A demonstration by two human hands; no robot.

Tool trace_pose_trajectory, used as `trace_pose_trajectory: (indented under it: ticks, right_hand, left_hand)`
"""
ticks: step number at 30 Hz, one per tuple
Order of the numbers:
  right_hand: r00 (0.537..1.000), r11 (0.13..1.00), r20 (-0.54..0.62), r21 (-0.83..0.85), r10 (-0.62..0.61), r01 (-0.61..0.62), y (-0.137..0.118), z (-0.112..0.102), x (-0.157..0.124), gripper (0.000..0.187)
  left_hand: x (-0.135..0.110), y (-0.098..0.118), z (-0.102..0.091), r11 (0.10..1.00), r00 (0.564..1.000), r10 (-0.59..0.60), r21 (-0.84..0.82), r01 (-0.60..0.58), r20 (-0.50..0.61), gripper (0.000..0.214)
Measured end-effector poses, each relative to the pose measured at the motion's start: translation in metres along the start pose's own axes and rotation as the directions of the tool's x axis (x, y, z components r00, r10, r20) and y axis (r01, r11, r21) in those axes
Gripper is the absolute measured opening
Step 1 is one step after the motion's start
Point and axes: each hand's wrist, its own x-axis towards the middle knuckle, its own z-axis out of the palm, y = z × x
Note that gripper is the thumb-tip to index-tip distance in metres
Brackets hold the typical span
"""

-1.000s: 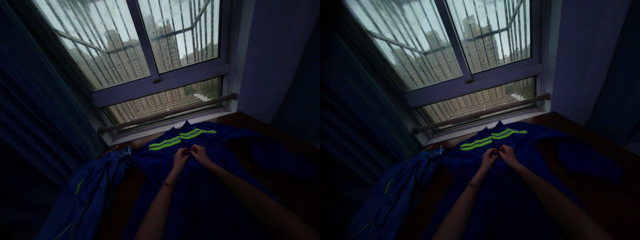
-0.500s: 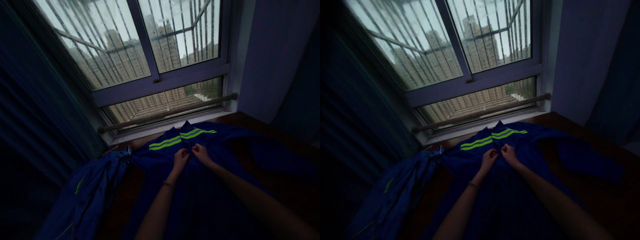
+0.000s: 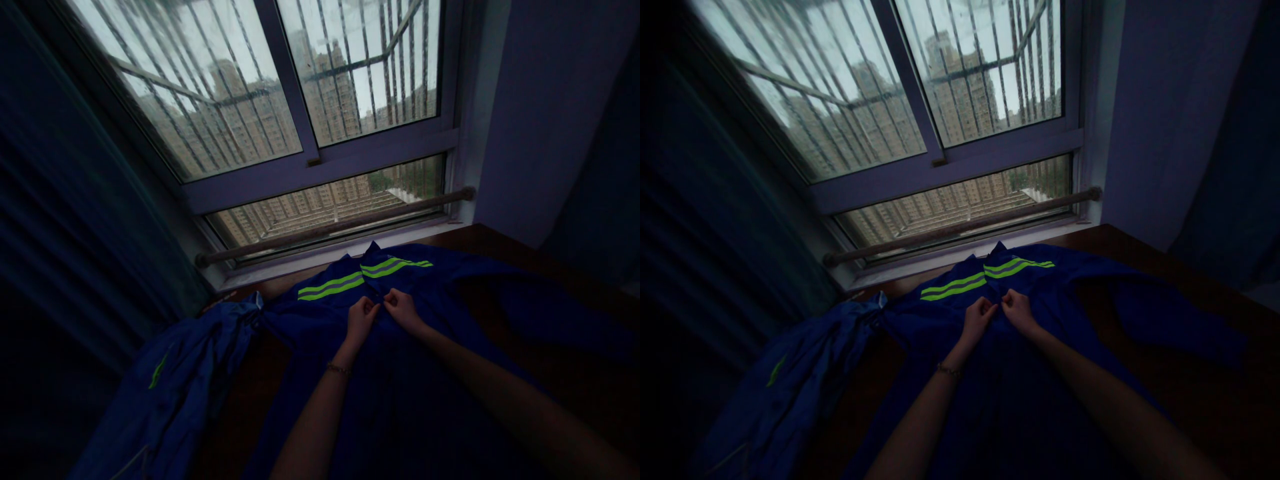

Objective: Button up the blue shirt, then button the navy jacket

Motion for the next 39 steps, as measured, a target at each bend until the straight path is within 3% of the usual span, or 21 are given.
trace_pose_trajectory:
  ticks: [9, 17, 23, 27, 32, 36, 39]
  right_hand:
    - [0.997, 0.995, 0.034, 0.062, 0.07, -0.073, -0.002, 0.0, 0.001, 0.015]
    - [0.985, 0.971, 0.027, 0.168, 0.169, -0.171, 0.003, -0.001, 0.005, 0.014]
    - [0.964, 0.92, -0.002, 0.299, 0.267, -0.254, 0.009, -0.001, 0.009, 0.017]
    - [0.945, 0.863, -0.002, 0.408, 0.328, -0.299, 0.01, -0.001, 0.01, 0.022]
    - [0.93, 0.828, -0.094, 0.492, 0.356, -0.267, 0.0, -0.023, 0.024, 0.024]
    - [0.916, 0.842, -0.2, 0.497, 0.349, -0.212, -0.013, -0.052, 0.039, 0.022]
    - [0.893, 0.82, -0.221, 0.522, 0.393, -0.232, -0.026, -0.064, 0.044, 0.021]
  left_hand:
    - [-0.001, -0.005, 0.0, 0.996, 0.999, 0.033, 0.087, -0.033, 0.002, 0.015]
    - [0.001, -0.006, 0.002, 0.979, 0.998, 0.06, 0.193, -0.064, 0.029, 0.01]
    - [-0.001, -0.003, 0.001, 0.989, 0.999, 0.046, 0.142, -0.047, 0.01, 0.013]
    - [-0.001, 0.001, -0.001, 0.998, 0.998, -0.06, 0.004, 0.06, -0.002, 0.016]
    - [0.007, 0.005, -0.019, 0.981, 0.976, -0.189, -0.061, 0.183, -0.112, 0.018]
    - [0.015, -0.004, -0.039, 0.979, 0.948, -0.146, 0.098, 0.18, -0.285, 0.019]
    - [0.018, -0.021, -0.044, 0.942, 0.936, -0.106, 0.269, 0.203, -0.337, 0.018]
